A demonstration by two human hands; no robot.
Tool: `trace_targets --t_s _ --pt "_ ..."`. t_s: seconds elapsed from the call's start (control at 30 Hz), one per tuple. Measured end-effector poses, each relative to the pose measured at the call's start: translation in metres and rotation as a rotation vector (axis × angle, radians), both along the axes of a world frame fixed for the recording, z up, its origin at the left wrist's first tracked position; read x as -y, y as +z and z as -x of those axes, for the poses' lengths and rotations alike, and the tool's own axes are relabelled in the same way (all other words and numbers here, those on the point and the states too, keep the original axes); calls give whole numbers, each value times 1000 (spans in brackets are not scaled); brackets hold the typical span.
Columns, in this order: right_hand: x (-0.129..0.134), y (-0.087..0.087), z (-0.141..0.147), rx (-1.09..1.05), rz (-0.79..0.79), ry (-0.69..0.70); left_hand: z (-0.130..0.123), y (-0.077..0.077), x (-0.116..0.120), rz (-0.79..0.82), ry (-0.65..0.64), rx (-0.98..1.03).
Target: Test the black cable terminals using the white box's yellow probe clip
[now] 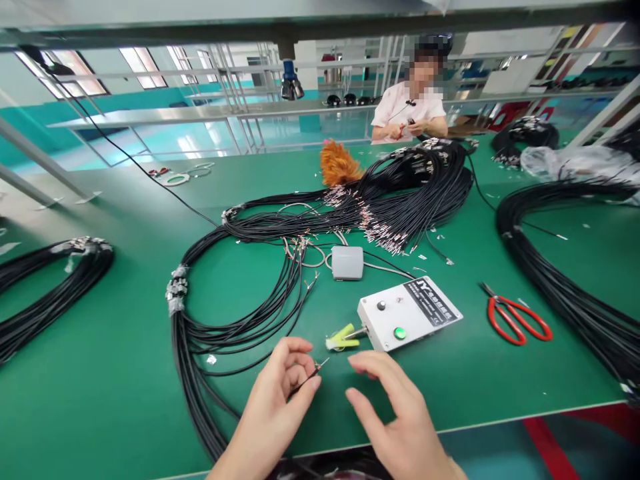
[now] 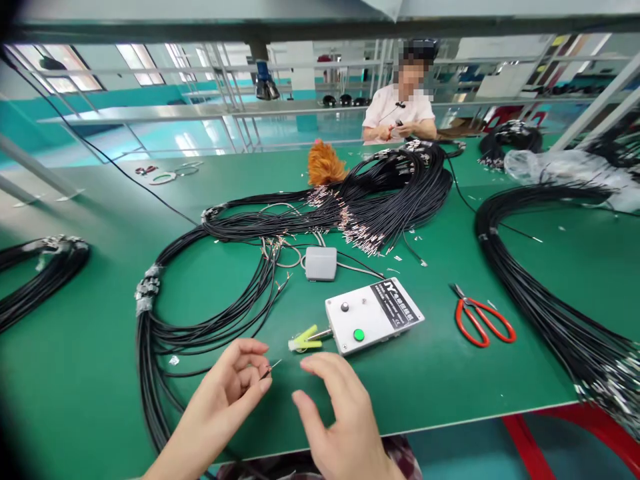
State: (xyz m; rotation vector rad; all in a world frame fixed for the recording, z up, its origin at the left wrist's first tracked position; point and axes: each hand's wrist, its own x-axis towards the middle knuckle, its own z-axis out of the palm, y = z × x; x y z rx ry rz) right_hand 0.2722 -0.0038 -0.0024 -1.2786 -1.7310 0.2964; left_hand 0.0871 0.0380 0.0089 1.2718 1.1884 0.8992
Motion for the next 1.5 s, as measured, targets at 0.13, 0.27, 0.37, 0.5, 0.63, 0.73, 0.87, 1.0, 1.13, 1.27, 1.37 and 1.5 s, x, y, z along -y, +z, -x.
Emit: trace_targets --t_s 0.13,0.27,0.37,0.5,0.63,0.73,0.87,1.0,1.13,1.27,1.37,1.5 --pt "-15 6 25 -4 -28 -18 -5 -1 5 -48 -64 -16" --pt "-24 5 30 -158 -32 15 2 -3 7 -122 -155 -126" --pt "-22 3 24 -319 43 6 16 -4 6 -256 -199 -325" --pt "-11 3 10 -343 -33 -64 30 -5 5 -492 -148 -573" --pt "2 -2 -3 -265 -80 -9 34 -5 -6 -452 -6 -669" --pt "8 -14 -11 -212 -1 70 37 -8 -35 -268 133 -495" --pt "10 -30 -16 -201 60 51 46 -19 -85 -289 266 -369" --pt "9 -36 -17 -223 80 38 44 -20 -94 -372 260 -391" --pt "9 -34 -17 -252 121 19 26 -4 -42 -459 -52 -456" --pt "10 -35 -17 -274 165 15 6 -9 20 -579 -713 -516" --pt "10 -36 -18 -300 198 12 -2 -26 40 -794 -709 -621" --pt "12 -32 -17 -376 278 8 -2 -19 31 -500 -579 -462"
